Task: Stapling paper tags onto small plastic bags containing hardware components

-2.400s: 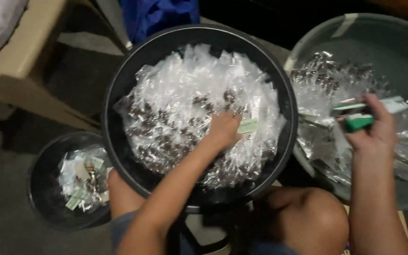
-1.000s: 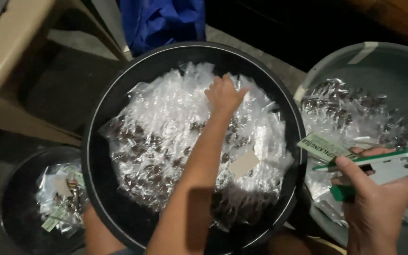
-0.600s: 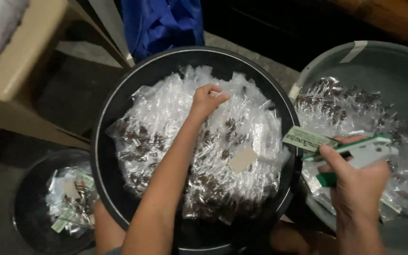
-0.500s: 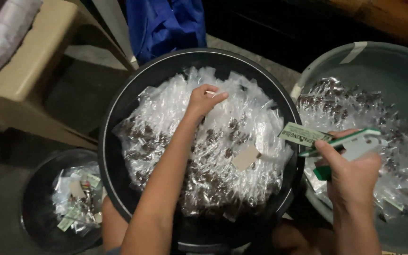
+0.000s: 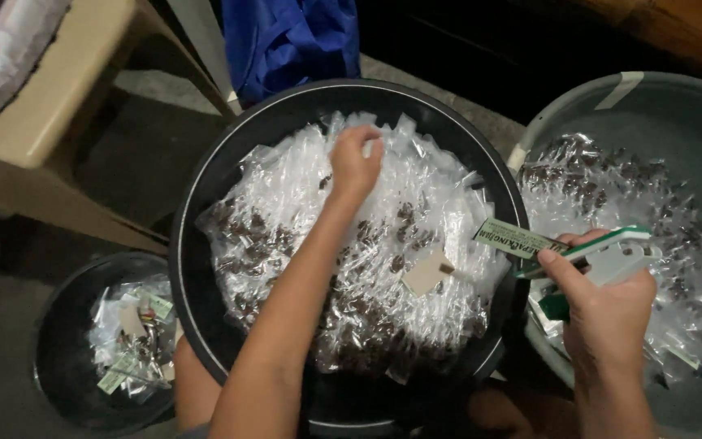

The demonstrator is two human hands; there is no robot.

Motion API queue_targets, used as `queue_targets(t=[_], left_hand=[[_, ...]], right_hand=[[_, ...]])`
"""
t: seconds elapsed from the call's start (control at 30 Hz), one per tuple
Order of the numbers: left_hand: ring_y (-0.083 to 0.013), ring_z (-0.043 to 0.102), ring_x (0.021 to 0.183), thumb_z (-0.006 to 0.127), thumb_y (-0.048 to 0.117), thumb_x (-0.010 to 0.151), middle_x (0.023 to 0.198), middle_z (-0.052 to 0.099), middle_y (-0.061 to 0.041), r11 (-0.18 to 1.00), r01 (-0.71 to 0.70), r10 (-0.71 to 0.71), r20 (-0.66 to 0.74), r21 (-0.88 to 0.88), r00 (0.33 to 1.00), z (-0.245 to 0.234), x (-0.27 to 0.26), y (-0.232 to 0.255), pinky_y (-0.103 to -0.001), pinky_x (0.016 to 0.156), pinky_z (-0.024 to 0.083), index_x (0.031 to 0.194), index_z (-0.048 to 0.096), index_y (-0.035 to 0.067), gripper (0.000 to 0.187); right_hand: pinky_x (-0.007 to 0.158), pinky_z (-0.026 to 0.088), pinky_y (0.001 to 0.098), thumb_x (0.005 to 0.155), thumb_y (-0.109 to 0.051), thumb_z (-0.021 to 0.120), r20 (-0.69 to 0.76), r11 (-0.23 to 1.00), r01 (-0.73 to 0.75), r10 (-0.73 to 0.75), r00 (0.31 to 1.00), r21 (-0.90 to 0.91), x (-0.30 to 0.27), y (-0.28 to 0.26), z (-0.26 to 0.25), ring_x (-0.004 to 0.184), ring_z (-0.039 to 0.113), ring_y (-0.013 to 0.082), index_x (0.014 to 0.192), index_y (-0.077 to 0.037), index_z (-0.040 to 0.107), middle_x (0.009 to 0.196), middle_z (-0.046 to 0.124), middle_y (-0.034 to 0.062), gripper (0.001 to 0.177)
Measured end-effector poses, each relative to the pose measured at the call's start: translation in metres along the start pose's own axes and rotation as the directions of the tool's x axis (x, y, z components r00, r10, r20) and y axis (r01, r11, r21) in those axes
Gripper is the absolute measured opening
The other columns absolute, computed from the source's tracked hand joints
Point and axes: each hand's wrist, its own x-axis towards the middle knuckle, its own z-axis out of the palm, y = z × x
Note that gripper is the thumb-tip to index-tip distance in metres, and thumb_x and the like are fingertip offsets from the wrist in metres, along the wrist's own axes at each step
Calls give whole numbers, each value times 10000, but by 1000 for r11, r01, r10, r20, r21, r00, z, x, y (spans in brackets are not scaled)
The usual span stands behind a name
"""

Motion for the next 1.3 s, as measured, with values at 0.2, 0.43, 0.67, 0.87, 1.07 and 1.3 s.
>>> queue_targets(t=[0.2, 0.43, 0.67, 0.87, 1.07, 1.3], left_hand=[[-294, 502, 1225, 674, 722, 822, 1297, 581, -114, 811, -93, -65, 248, 578, 967, 39, 10, 32, -487, 1033, 336, 1322, 558, 147, 771], [-165, 599, 712, 682, 107, 926, 785, 693, 20, 875, -59, -42, 197, 480, 980, 55, 4, 18, -366, 830, 378, 1186, 718, 243, 296], [-199, 680, 558, 581, 96, 883, 753, 736, -152, 786, 409, -221, 407, -464, 886, -27, -6, 77, -310, 592, 576, 876, 584, 42, 54], [-341, 759, 771, 720, 227, 775, 747, 728, -94, 985, -149, 163, 190, -86, 968, -94, -40, 118, -420, 701, 587, 930, 743, 133, 183], [-345, 717, 682, 731, 239, 806, 642, 669, -85, 964, -229, 241, 81, -134, 967, -173, -100, 175, -414, 627, 550, 857, 707, 95, 155], [-405, 700, 750, 751, 289, 813, 807, 707, -227, 942, -258, 312, 273, -215, 910, -243, -199, 200, -487, 642, 532, 967, 701, 4, 328]], right_hand=[[926, 585, 325, 815, 33, 757, 17, 1000, 18, -17, 1000, -23, -1, -5, -3, 984, 678, 187, 1031, -101, 584, 1049, 681, 80, 307], [853, 589, 296, 789, 12, 792, 16, 992, 118, -119, 993, 39, 13, 13, -15, 934, 687, 164, 1023, -112, 593, 1039, 695, 67, 331], [712, 526, 309, 848, -96, 815, -53, 981, -20, 10, 999, -192, -2, -6, 6, 850, 642, 193, 1079, -99, 651, 1020, 700, 76, 283], [795, 540, 315, 773, 61, 917, 23, 833, 549, -549, 836, -77, -8, 22, 37, 790, 653, 182, 987, -6, 723, 855, 688, 149, 296], [773, 551, 289, 774, 29, 912, 99, 815, 579, -579, 809, 31, -45, 3, 68, 774, 666, 150, 973, -50, 686, 870, 700, 97, 312], [782, 563, 301, 790, 40, 900, 129, 809, 576, -587, 799, 115, -71, -15, 80, 770, 645, 134, 958, -54, 664, 870, 686, 80, 305]])
